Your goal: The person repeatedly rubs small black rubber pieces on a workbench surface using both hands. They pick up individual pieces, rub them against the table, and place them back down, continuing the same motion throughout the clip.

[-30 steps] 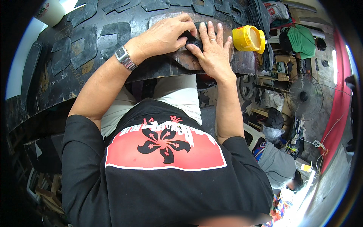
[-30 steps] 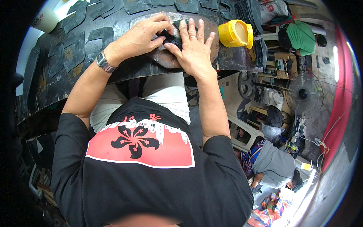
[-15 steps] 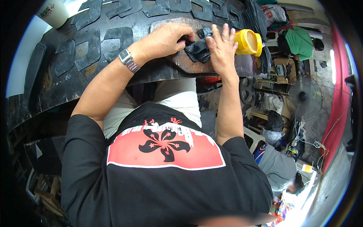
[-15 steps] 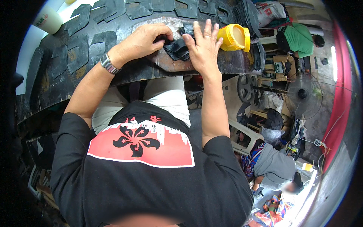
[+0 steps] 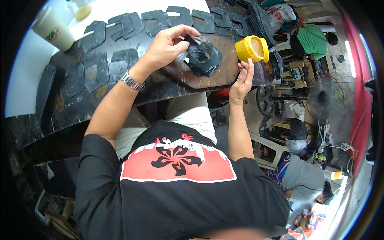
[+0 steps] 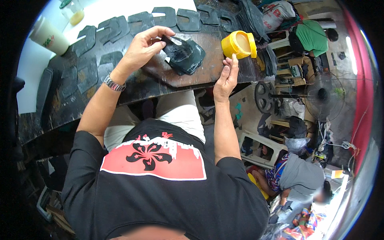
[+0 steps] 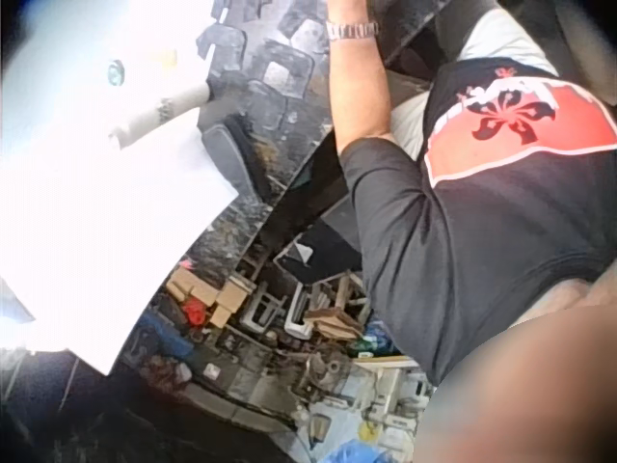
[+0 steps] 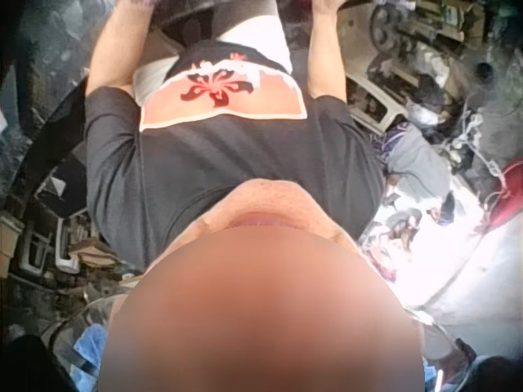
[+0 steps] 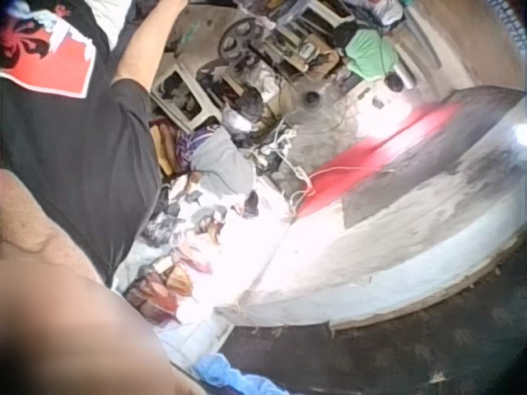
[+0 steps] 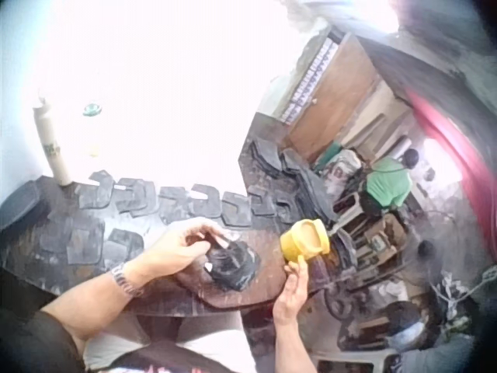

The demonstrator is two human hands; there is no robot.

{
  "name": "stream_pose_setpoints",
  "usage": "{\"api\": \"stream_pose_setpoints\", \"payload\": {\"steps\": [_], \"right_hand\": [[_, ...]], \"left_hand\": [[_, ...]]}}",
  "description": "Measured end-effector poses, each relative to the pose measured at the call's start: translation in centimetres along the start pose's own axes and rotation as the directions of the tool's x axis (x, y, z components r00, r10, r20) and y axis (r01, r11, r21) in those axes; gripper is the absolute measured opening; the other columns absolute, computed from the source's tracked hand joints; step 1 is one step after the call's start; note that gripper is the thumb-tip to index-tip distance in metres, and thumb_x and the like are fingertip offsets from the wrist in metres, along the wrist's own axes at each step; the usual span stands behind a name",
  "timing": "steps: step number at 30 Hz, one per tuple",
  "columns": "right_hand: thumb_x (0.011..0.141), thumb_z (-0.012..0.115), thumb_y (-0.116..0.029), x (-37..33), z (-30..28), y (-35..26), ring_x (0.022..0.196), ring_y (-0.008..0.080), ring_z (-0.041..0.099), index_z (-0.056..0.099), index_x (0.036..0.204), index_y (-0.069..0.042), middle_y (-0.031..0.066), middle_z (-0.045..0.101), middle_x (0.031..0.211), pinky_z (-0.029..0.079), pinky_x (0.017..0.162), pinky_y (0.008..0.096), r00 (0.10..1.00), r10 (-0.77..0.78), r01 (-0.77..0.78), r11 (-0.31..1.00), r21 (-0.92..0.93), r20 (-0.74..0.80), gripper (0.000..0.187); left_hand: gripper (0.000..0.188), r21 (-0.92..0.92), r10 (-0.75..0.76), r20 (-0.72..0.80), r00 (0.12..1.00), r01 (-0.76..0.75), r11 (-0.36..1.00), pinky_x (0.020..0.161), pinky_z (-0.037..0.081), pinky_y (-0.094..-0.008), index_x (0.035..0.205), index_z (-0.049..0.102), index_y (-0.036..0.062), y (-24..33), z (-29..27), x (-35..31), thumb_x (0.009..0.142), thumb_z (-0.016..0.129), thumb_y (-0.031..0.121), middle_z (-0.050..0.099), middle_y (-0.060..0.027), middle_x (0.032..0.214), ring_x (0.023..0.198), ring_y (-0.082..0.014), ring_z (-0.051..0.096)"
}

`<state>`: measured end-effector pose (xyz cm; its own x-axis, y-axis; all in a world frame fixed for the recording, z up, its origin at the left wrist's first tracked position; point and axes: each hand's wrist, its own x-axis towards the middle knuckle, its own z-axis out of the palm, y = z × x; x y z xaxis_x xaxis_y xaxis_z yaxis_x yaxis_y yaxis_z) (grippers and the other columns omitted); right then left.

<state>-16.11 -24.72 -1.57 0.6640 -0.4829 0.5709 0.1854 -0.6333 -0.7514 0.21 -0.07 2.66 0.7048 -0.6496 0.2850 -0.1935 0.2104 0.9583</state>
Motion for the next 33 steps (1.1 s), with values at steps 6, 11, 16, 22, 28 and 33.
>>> {"api": "stream_pose_setpoints", "payload": {"steps": [6, 11, 16, 22, 28, 33], "right_hand": [[0.102, 0.059, -0.012, -0.3, 0.4, 1.6, 0.11, 0.0204, 0.058, 0.048, 0.146, -0.003, 0.011, 0.058, 0.123, 0.046, 0.101, 0.0347, 0.991, 0.025, -0.023, 1.0, 0.021, -0.129, 0.046], [0.098, 0.062, -0.006, 0.9, -0.5, 2.1, 0.107, 0.0214, 0.058, 0.047, 0.147, -0.006, 0.0119, 0.054, 0.131, 0.046, 0.095, 0.034, 0.967, 0.01, -0.025, 0.998, -0.058, -0.256, 0.051], [0.095, 0.066, -0.004, 1.3, -0.6, 2.5, 0.105, 0.0214, 0.059, 0.044, 0.15, -0.007, 0.0134, 0.048, 0.14, 0.047, 0.089, 0.0327, 0.969, 0.011, -0.023, 0.999, -0.043, -0.245, 0.06], [0.091, 0.07, -0.006, 0.7, -0.5, 2.3, 0.105, 0.0254, 0.058, 0.042, 0.151, -0.004, 0.0194, 0.046, 0.141, 0.049, 0.095, 0.0366, 0.975, -0.092, 0.046, 0.974, -0.221, -0.2, 0.066], [0.09, 0.07, -0.006, 0.9, -0.4, 2.1, 0.103, 0.0237, 0.057, 0.04, 0.152, -0.005, 0.0181, 0.045, 0.139, 0.048, 0.096, 0.0357, 0.975, -0.109, 0.054, 0.961, -0.272, -0.192, 0.069], [0.087, 0.072, -0.005, 0.9, -0.4, 1.9, 0.111, 0.0301, 0.056, 0.045, 0.148, -0.002, 0.022, 0.046, 0.141, 0.052, 0.092, 0.0365, 0.976, -0.09, 0.038, 0.966, -0.255, -0.196, 0.067]], "left_hand": [[0.03, -0.47, -0.306, -0.02, 0.952, 0.261, 0.843, 0.08, 0.055, -0.0253, 0.122, 0.063, 0.0049, 0.6, -1.1, 0.5, 0.093, 0.057, -0.001, 0.06, 0.0, 0.118, 0.095, -0.0067, 0.058], [0.03, -0.517, -0.311, 0.036, 0.95, 0.284, 0.807, 0.085, 0.06, -0.0286, 0.121, 0.063, 0.0023, 2.0, -0.8, 2.8, 0.092, 0.057, -0.003, 0.063, -0.0046, 0.112, 0.094, -0.0123, 0.065], [0.033, -0.421, -0.164, 0.005, 0.987, 0.151, 0.895, 0.09, 0.061, -0.0295, 0.126, 0.06, -0.0032, 3.4, -0.4, 7.5, 0.093, 0.057, -0.002, 0.064, -0.01, 0.119, 0.095, -0.0143, 0.066], [0.04, -0.352, -0.271, -0.046, 0.961, 0.239, 0.905, 0.098, 0.059, -0.0318, 0.135, 0.057, -0.0024, 0.8, 2.0, 13.9, 0.095, 0.055, -0.001, 0.061, -0.0108, 0.123, 0.093, -0.0127, 0.064], [0.041, -0.325, -0.194, -0.131, 0.972, 0.142, 0.935, 0.102, 0.057, -0.0369, 0.136, 0.058, 0.0004, -3.7, 5.0, 20.2, 0.096, 0.052, -0.002, 0.059, -0.0131, 0.129, 0.108, -0.0224, 0.065], [0.037, -0.232, -0.069, -0.258, 0.964, 0.008, 0.973, 0.093, 0.06, -0.0346, 0.127, 0.064, 0.0016, -7.1, 7.3, 21.8, 0.093, 0.052, -0.004, 0.061, -0.01, 0.126, 0.106, -0.0201, 0.065]]}}
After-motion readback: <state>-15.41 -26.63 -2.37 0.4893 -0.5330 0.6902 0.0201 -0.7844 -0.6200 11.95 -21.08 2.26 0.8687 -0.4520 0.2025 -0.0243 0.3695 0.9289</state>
